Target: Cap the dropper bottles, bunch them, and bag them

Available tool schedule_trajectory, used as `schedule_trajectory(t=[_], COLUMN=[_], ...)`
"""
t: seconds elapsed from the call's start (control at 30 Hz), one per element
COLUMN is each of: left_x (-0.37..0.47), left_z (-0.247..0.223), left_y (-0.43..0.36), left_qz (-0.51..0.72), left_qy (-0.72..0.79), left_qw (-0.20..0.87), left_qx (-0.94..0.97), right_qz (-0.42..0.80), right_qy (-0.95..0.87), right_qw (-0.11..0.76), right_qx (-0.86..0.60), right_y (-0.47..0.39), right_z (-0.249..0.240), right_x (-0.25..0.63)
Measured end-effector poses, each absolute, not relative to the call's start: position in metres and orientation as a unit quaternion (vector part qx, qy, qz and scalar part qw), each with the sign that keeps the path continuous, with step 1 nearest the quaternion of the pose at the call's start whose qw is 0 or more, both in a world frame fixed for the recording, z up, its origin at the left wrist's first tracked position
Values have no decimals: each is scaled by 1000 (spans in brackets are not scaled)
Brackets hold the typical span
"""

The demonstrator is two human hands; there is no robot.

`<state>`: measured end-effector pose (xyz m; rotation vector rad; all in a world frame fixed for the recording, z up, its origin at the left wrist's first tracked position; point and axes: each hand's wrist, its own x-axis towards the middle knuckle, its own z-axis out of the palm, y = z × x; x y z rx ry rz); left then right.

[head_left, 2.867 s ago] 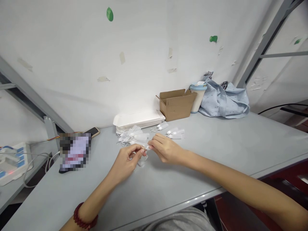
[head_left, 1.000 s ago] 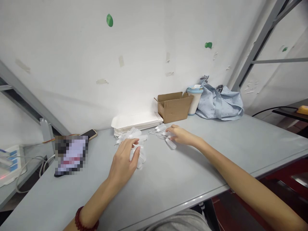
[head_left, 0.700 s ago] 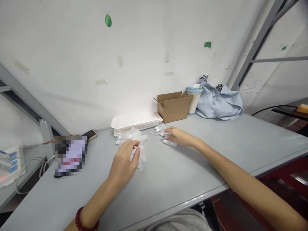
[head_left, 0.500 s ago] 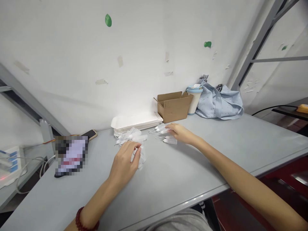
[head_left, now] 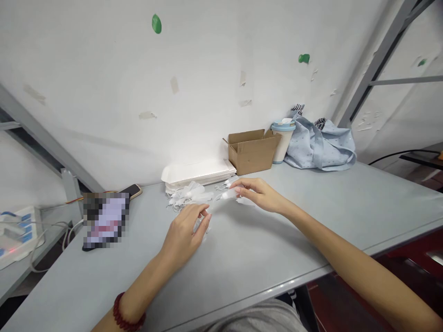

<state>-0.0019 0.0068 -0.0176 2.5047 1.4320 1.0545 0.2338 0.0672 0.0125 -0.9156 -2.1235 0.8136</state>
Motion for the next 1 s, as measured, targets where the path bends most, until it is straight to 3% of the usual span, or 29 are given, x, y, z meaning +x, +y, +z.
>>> schedule_trajectory(t=[0.27,0.6,1.0], left_x=[2,6,8], left_z=[-16,-13,-12], left_y=[5,2,1], left_qz=[349,378,382], left_qy=[432,518,520], left_qw=[52,194,227], left_qx=[830,743,730], right_qz=[324,355,355], right_qy=[-818,-819,-824], right_qw=[332,325,306], right_qx=[-341,-312,-316], right_y=[61,57,58], right_z=[14,15,15], right_x=[231,227,228])
